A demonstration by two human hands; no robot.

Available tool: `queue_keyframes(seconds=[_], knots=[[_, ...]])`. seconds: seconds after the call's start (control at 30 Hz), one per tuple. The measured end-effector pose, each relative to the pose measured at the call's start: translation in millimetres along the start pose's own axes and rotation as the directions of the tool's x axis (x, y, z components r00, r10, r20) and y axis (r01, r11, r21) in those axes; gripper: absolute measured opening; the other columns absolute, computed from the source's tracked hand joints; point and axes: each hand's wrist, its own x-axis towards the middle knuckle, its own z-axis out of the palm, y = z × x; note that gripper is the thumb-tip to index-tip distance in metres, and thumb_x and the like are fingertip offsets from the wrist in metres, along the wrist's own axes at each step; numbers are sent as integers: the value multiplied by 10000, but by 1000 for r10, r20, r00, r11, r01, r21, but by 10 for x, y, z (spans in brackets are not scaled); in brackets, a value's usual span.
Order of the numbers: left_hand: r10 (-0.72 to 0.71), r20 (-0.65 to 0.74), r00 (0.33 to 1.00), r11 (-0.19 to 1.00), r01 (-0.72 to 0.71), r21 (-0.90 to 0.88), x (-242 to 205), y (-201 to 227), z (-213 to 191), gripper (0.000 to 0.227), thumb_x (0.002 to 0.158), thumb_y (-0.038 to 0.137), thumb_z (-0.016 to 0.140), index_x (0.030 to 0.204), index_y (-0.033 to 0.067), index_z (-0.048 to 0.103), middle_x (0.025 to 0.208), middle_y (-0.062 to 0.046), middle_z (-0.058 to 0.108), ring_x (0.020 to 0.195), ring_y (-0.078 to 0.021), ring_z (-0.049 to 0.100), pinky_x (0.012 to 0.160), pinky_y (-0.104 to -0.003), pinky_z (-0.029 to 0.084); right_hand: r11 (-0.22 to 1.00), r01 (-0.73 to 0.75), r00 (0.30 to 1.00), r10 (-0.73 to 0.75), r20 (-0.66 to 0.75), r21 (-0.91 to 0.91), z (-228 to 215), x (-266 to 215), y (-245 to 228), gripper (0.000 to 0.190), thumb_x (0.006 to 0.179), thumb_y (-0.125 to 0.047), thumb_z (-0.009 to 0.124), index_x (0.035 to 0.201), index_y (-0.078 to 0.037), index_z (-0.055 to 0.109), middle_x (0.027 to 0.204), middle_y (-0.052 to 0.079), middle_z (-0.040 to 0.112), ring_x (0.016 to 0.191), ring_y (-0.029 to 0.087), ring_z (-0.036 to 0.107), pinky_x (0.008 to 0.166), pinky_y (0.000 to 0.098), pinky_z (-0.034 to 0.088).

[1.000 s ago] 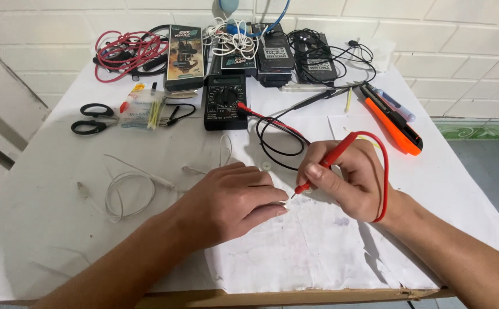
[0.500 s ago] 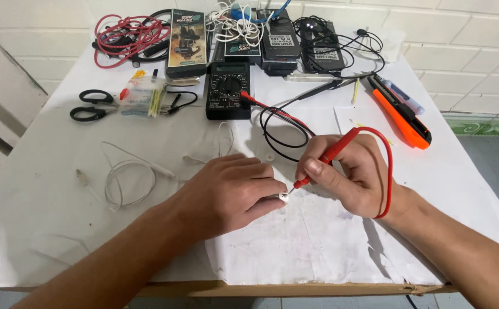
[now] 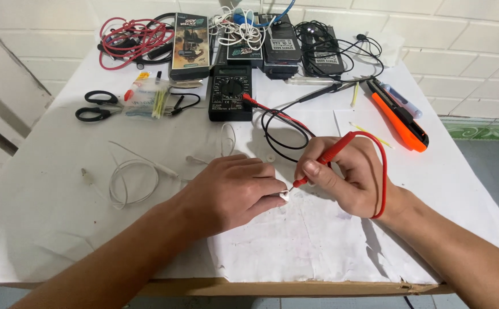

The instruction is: The person sits at a workbench and connects wires to small white plastic components, twisting and seating the wire ends by hand. They then touch multimeter probe tips to the components to test the connections and continue handling the wired parts.

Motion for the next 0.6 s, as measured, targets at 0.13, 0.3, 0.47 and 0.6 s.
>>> queue_keyframes(seconds=[0.13,0.3,0.47,0.6], knots=[[-17,31,999,999,16,42,-3,-15,24,235,987,190,707,785,112,617,760,-15,521,691,-222,610,622,-329,507,1000,14,1000,-13,20,-19,-22,5,7,278,1003,-199,562,792,-61,679,587,44,619,460,171,577,566,297,543],[-83,102,991,995,76,70,-15,-6,27,224,995,253,678,810,133,643,775,7,554,719,-198,623,679,-331,516,1000,7,1000,-7,-6,-11,9,-6,-25,260,987,-184,581,784,-58,683,611,40,634,477,153,576,548,298,511],[-111,101,989,989,99,111,-15,-4,63,270,1004,287,655,781,141,614,754,4,546,727,-202,627,684,-336,513,999,0,1000,-1,-11,-47,21,-27,-9,235,974,-175,613,782,-64,691,613,51,641,466,152,580,533,302,506],[-116,73,991,983,104,151,13,11,66,305,974,312,675,727,164,573,718,10,540,715,-197,640,657,-339,511,992,13,1000,-15,-18,-127,42,7,-21,231,978,-184,636,786,-69,693,596,71,626,429,191,555,503,308,484]])
